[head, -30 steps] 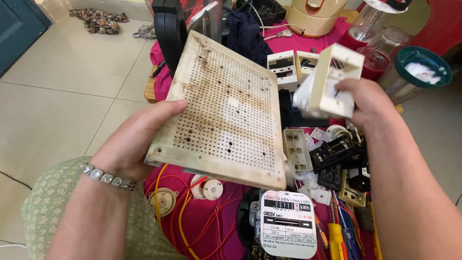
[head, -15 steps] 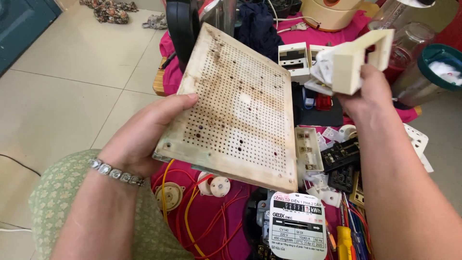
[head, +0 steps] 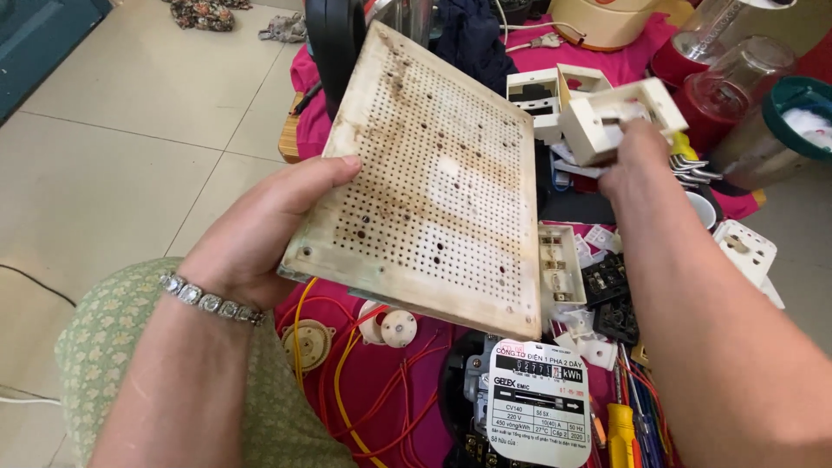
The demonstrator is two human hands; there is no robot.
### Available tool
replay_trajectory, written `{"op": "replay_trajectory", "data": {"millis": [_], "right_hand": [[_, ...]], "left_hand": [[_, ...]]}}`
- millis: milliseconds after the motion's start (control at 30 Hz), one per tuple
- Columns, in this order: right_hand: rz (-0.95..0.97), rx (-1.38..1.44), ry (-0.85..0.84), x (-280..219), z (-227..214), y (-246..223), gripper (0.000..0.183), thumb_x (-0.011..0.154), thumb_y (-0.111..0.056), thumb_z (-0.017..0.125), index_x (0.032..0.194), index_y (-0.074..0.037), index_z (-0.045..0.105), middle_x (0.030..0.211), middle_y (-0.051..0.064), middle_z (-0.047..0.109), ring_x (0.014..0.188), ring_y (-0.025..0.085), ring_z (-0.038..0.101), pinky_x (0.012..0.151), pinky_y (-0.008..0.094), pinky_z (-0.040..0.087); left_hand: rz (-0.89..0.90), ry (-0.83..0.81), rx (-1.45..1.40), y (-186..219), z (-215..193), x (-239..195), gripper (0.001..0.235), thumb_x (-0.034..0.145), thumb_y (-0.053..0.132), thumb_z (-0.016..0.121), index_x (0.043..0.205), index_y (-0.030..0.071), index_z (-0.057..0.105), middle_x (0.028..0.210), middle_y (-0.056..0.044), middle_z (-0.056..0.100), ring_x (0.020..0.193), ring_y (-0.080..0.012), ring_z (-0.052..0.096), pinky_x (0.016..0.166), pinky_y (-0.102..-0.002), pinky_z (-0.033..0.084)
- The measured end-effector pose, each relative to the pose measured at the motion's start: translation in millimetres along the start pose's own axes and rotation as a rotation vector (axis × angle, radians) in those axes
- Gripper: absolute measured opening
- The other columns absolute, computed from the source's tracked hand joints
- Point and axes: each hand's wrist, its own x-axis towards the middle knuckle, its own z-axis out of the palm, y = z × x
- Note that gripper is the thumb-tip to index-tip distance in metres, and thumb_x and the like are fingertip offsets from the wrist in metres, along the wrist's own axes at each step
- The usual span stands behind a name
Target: The person handles a disassembled electricity meter, turning it over to show the internal components and terminals. They then pick up a perforated circuit board and various electrical components, organizing them on a pink cloth-covered surface.
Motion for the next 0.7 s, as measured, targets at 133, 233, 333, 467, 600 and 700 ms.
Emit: {"op": "replay_trajectory", "data": {"millis": [133, 233, 333, 467, 600, 700], "right_hand": [[0.143, -0.310, -0.097, -56.8, 11.2, -34.5, 0.052, 0.086, -0.051, 0.057, 0.128, -0.021, 0.066, 0.119, -0.003, 0.071, 0.104, 0.012, 0.071, 0.084, 0.034, 0.056], [0.115, -0.361, 0.025, -62.4, -3.2, -43.1, 0.057, 0.075, -0.053, 0.069, 0.122, -0.022, 0.071, 0.120, 0.001, 0.075, 0.103, 0.017, 0.072, 0.084, 0.044, 0.062], [-0.021, -0.588, -0.056, -61.4, -32.8, -34.7, 0.046, 0.087, -0.048, 0.070, 0.117, -0.013, 0.073, 0.104, -0.001, 0.075, 0.087, 0.012, 0.070, 0.069, 0.027, 0.059], [-0.562, -1.167, -0.099, -81.5, -65.6, -20.1, 0.036, 0.092, -0.033, 0.068, 0.101, 0.001, 0.074, 0.092, 0.017, 0.072, 0.081, 0.034, 0.066, 0.078, 0.045, 0.052], [-0.328, -1.780, -0.499, -117.2, -51.7, -0.2, 0.065, 0.077, -0.056, 0.080, 0.127, -0.016, 0.072, 0.112, 0.008, 0.077, 0.092, 0.026, 0.074, 0.085, 0.039, 0.057], [-0.339, -1.877, -0.578, -139.8, -43.7, 10.0, 0.085, 0.067, -0.051, 0.086, 0.141, -0.020, 0.060, 0.132, 0.011, 0.069, 0.117, 0.032, 0.068, 0.100, 0.045, 0.055]], "left_hand": [[-0.020, 0.034, 0.032, 3.3, 3.6, -3.1, 0.050, 0.086, 0.028, 0.053, 0.125, 0.000, 0.066, 0.129, -0.028, 0.078, 0.104, -0.0383, 0.078, 0.074, -0.042, 0.060], [-0.025, 0.054, 0.071, 6.5, 6.3, -4.4, 0.052, 0.085, 0.030, 0.053, 0.126, 0.002, 0.067, 0.127, -0.026, 0.079, 0.104, -0.0375, 0.078, 0.075, -0.045, 0.061], [-0.022, 0.055, 0.065, 5.4, 7.8, -4.6, 0.044, 0.089, 0.027, 0.053, 0.121, 0.001, 0.068, 0.119, -0.022, 0.080, 0.097, -0.0320, 0.075, 0.073, -0.040, 0.057], [-0.042, 0.086, 0.088, 7.7, 11.7, -7.5, 0.053, 0.086, 0.030, 0.052, 0.130, 0.003, 0.065, 0.128, -0.024, 0.077, 0.106, -0.0357, 0.076, 0.079, -0.044, 0.058], [-0.019, 0.054, 0.064, 2.1, 6.6, -2.6, 0.048, 0.090, 0.028, 0.052, 0.129, 0.003, 0.066, 0.121, -0.024, 0.078, 0.099, -0.0339, 0.075, 0.070, -0.041, 0.056], [-0.012, 0.046, 0.052, -0.2, 4.8, 0.7, 0.048, 0.088, 0.028, 0.055, 0.127, 0.003, 0.066, 0.115, -0.021, 0.078, 0.094, -0.0305, 0.073, 0.068, -0.039, 0.055]]}}
